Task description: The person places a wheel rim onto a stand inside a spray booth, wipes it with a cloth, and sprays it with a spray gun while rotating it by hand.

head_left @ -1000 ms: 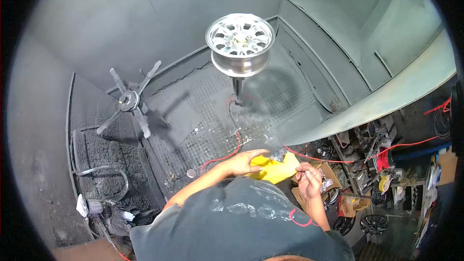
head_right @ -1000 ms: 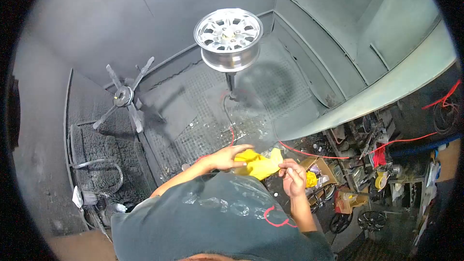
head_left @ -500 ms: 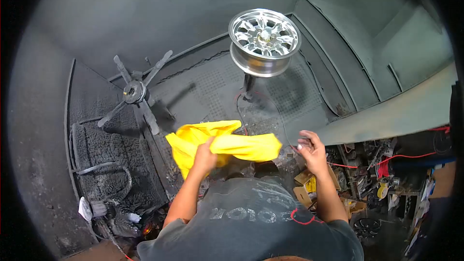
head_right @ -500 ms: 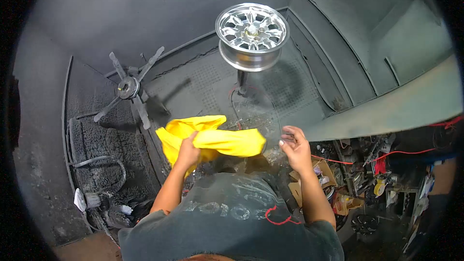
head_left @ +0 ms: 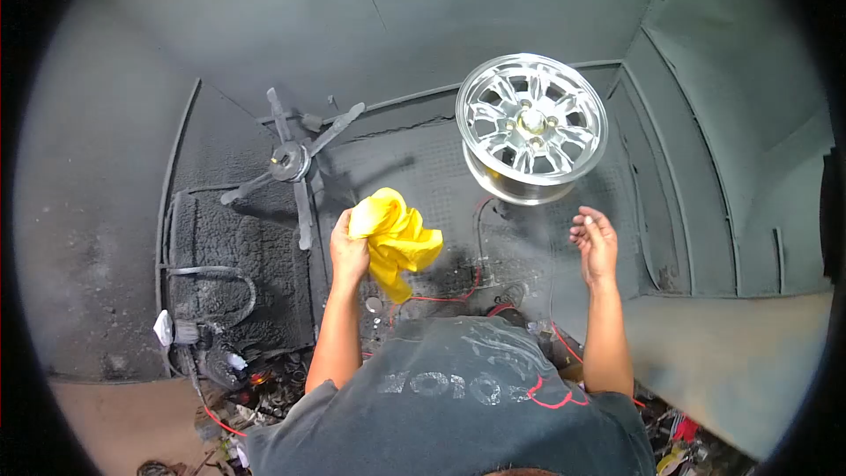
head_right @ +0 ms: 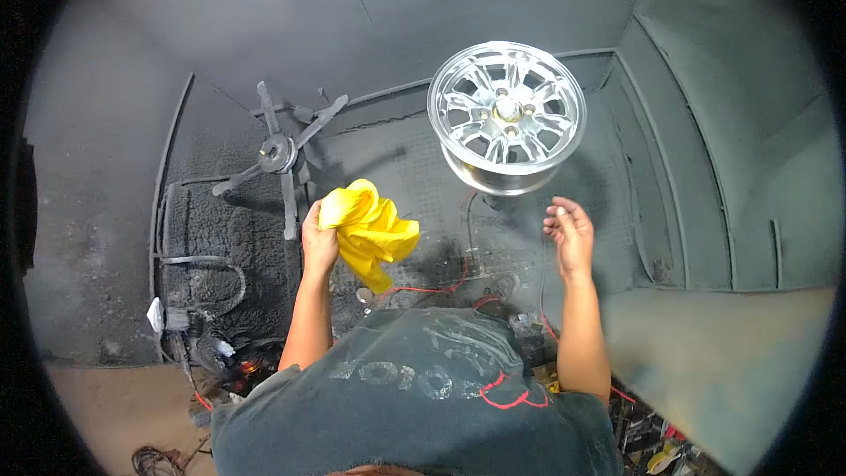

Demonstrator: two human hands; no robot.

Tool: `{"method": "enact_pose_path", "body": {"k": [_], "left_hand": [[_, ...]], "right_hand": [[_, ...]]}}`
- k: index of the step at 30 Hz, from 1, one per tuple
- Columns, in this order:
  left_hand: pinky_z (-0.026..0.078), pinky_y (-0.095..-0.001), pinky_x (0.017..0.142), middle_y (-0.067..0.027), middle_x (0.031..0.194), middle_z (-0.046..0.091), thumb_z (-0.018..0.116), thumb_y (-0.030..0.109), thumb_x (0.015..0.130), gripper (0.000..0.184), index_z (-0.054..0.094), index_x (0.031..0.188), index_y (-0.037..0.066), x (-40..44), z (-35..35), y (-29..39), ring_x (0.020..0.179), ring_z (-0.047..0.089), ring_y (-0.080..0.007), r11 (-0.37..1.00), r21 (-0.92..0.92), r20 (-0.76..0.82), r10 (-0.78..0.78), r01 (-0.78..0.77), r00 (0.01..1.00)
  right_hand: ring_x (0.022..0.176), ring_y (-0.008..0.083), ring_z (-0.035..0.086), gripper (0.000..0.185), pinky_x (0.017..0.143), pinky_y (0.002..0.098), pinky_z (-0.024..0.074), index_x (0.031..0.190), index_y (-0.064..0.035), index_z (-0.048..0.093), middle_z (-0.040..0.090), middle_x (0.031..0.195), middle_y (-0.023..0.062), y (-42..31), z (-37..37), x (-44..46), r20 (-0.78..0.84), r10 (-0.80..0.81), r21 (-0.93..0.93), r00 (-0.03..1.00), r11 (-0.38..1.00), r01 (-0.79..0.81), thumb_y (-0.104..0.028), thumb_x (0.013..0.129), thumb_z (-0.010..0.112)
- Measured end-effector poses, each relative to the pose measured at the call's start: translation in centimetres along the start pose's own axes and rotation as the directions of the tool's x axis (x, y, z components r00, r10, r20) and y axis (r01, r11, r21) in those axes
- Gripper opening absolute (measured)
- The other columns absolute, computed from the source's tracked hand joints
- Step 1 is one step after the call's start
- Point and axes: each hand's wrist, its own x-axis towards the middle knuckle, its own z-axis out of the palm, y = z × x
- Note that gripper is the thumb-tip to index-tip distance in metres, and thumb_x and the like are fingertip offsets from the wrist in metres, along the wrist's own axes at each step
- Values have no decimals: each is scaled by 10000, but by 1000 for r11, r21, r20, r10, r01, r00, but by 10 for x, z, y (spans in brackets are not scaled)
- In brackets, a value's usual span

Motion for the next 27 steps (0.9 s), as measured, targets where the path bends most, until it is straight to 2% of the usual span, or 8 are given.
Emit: {"method": "enact_pose_path", "body": {"k": [5,9,11,14,16,21,23,27], "left_hand": [[483,-267,864,-50,1036,690,619,44,912,211,638,1114,-13,41,47,40,950,624,-118,994,-83,-20,64,-65,998],[481,-265,867,-61,1047,687,611,61,931,213,628,1124,-25,81,89,61,956,623,-124,990,-100,15,97,-95,995],[477,-268,876,-64,1068,682,592,29,912,254,609,1163,-12,103,114,61,978,614,-117,982,-156,51,112,-103,992],[486,-334,905,-136,1108,676,576,64,900,323,562,1216,0,122,165,54,1031,641,-214,995,49,118,86,-92,989],[443,-364,986,-176,1225,634,517,97,890,438,503,1319,13,123,193,57,1157,600,-264,887,461,267,-127,-11,955],[392,-360,1068,-234,1324,584,487,80,854,547,471,1392,-14,187,206,64,1285,534,-307,909,417,371,-166,-4,914],[417,-395,1054,-280,1292,579,531,114,851,557,456,1380,-40,227,216,64,1254,541,-370,829,531,418,-74,-178,905],[440,-386,1000,-235,1247,621,604,83,769,579,524,1341,32,322,270,87,1196,578,-362,842,417,729,-86,-342,679]], "right_hand": [[713,101,578,224,631,234,472,1142,-55,627,635,906,21,34,-35,97,-294,69,256,953,967,9,-183,959,602],[897,156,568,423,770,331,463,1236,-52,585,607,1032,55,81,-20,141,-533,247,203,810,966,-161,-387,981,541],[1086,173,560,490,962,380,412,1314,-113,570,625,1209,28,97,-9,148,-338,397,404,853,880,-250,-455,964,543],[1127,205,592,461,943,360,464,1281,-48,563,614,1243,99,102,18,155,-259,308,572,915,813,-112,-396,980,531],[1021,234,650,360,860,367,527,1245,-29,576,641,1176,106,92,22,154,-274,399,585,875,791,-177,-275,990,514],[940,279,671,319,787,426,578,1209,5,571,643,1064,142,82,25,156,-270,377,677,886,729,-103,-200,989,466],[936,285,672,352,791,430,578,1224,10,565,642,1063,146,97,18,161,-245,392,701,887,704,-118,-235,999,448],[903,280,674,392,763,426,582,1227,21,567,646,1073,157,114,3,170,-319,434,590,843,787,-182,-283,999,472]]}}
